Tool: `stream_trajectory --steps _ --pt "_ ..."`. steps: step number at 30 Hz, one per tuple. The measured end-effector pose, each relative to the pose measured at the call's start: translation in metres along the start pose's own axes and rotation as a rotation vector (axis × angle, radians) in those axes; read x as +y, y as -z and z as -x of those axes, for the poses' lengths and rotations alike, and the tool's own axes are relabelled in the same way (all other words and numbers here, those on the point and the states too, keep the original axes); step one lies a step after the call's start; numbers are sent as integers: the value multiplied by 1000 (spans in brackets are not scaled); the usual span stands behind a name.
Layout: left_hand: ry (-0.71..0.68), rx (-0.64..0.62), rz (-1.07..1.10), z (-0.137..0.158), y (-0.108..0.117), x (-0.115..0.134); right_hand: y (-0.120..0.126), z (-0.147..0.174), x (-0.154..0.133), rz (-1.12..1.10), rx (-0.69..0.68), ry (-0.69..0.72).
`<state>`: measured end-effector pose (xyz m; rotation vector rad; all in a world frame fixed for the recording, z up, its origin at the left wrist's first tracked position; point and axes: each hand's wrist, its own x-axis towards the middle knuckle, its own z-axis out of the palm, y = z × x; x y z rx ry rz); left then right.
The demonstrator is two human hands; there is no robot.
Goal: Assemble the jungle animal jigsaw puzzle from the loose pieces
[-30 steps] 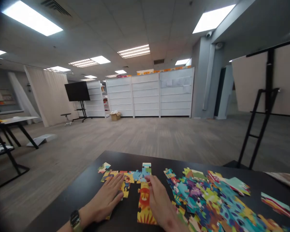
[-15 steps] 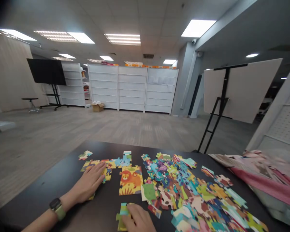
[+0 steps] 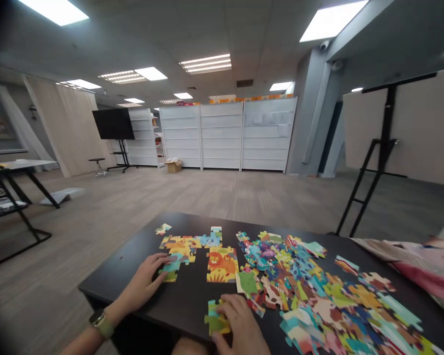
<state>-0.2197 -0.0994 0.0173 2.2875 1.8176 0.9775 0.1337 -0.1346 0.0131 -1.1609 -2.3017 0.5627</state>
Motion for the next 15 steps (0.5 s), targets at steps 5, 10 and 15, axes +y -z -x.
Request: stream_trajectory --steps 5,10,15 --pt "-83 3 -55 10 4 16 14 -4 -21 -120 30 -69" --pt "-148 51 -78 8 6 20 16 2 -28 -143 110 -45" --pt "-182 13 -68 9 8 24 25 -4 -33 -117 139 23"
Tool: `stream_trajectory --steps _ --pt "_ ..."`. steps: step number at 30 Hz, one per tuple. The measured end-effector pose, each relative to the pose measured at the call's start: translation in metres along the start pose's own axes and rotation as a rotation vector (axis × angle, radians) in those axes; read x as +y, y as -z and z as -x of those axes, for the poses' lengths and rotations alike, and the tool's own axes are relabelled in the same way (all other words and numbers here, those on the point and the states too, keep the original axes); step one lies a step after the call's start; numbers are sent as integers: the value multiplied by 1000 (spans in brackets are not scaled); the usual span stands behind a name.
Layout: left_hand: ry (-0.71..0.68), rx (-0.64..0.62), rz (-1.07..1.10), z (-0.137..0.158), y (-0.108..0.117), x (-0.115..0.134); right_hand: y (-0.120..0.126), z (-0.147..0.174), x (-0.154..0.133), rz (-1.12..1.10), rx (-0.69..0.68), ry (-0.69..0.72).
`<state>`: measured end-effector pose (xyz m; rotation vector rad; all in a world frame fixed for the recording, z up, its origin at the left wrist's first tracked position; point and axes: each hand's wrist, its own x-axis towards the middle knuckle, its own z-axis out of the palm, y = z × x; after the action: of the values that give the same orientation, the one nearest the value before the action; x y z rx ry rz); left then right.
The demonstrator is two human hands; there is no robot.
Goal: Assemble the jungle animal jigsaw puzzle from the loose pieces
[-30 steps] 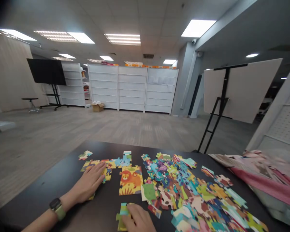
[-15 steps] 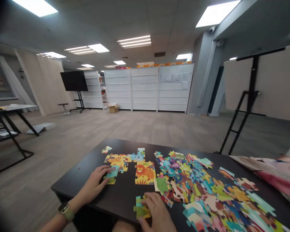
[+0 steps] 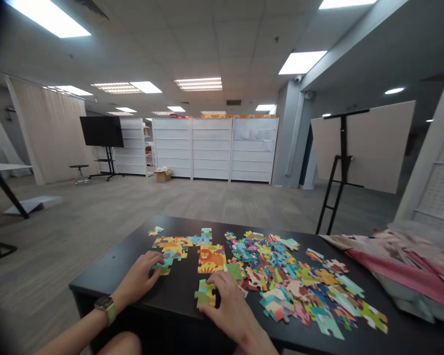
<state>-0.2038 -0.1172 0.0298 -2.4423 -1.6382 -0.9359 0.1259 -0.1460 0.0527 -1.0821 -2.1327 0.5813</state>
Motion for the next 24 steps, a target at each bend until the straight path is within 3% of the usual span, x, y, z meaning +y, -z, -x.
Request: stream_trajectory --steps 5,11,18,24 --pt "-5 -37 17 -2 -1 -1 -2 -46 9 9 -24 67" --pt "20 -53 44 -3 -2 -3 -28 -104 27 41 -76 113" --pt "41 -86 44 -5 2 1 -48 -116 34 77 -125 140" --pt "63 -138 61 -8 -4 5 -22 -114 38 106 -135 215"
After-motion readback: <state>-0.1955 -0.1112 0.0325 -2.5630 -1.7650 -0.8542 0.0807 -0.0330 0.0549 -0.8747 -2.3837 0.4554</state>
